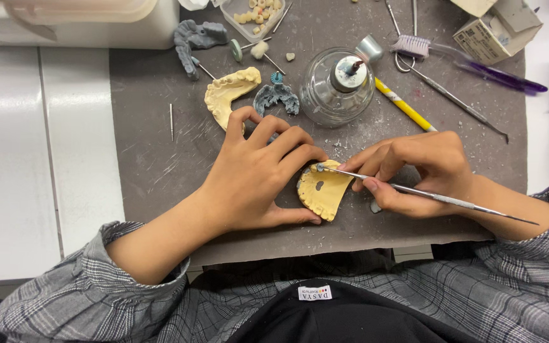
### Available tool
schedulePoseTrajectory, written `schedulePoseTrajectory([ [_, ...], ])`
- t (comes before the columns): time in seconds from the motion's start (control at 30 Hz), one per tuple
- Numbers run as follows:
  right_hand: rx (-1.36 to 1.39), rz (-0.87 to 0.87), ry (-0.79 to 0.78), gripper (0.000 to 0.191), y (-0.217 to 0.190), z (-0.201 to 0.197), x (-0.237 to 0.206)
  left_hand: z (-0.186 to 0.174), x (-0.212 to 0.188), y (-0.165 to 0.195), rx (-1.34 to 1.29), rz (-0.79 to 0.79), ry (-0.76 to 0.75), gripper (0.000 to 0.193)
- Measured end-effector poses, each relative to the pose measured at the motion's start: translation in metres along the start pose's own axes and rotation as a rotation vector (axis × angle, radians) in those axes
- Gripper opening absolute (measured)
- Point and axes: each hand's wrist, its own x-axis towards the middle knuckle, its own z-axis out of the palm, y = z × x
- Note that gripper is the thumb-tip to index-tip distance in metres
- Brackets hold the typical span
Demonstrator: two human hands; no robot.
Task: The person holds a yellow plaster dental model on the bench and uses a heated wax pencil and metal wax carving instruments to add and shape wax on the model's teeth. They periodically reheat the wax tool over a small burner and continue sculpting the wax pattern on the model.
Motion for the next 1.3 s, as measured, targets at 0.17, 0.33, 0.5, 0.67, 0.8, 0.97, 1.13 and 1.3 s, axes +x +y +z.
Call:
schedulePoseTrajectory([
  [0.17,0.004,-0.013,-0.002,0.02,-0.005,-0.006,0.006,-0.006,0.005,-0.002,-0.008,0.012,0.012,0.073],
  [0.33,-0.018,0.021,-0.007,0.022,-0.009,-0.01,0.008,-0.012,0.008,-0.004,-0.003,0.019,0.02,0.071],
  [0.5,0.001,0.026,-0.018,0.022,-0.013,-0.014,0.014,-0.017,0.012,-0.005,0.005,0.03,0.039,0.072],
  [0.67,-0.015,0.032,-0.03,0.021,-0.016,-0.016,0.017,-0.019,0.015,-0.006,0.001,0.035,0.039,0.071],
  [0.8,-0.006,0.034,-0.03,0.021,-0.016,-0.016,0.018,-0.02,0.014,-0.006,0.01,0.037,0.038,0.073],
  [0.97,-0.006,0.039,-0.025,0.021,-0.016,-0.017,0.016,-0.02,0.015,-0.005,0.012,0.037,0.039,0.073],
  [1.13,-0.009,0.048,-0.03,0.022,-0.015,-0.018,0.015,-0.02,0.015,-0.005,0.024,0.038,0.041,0.073],
  [1.3,0.01,0.062,-0.017,0.023,-0.014,-0.017,0.014,-0.02,0.015,-0.006,0.026,0.039,0.036,0.073],
])
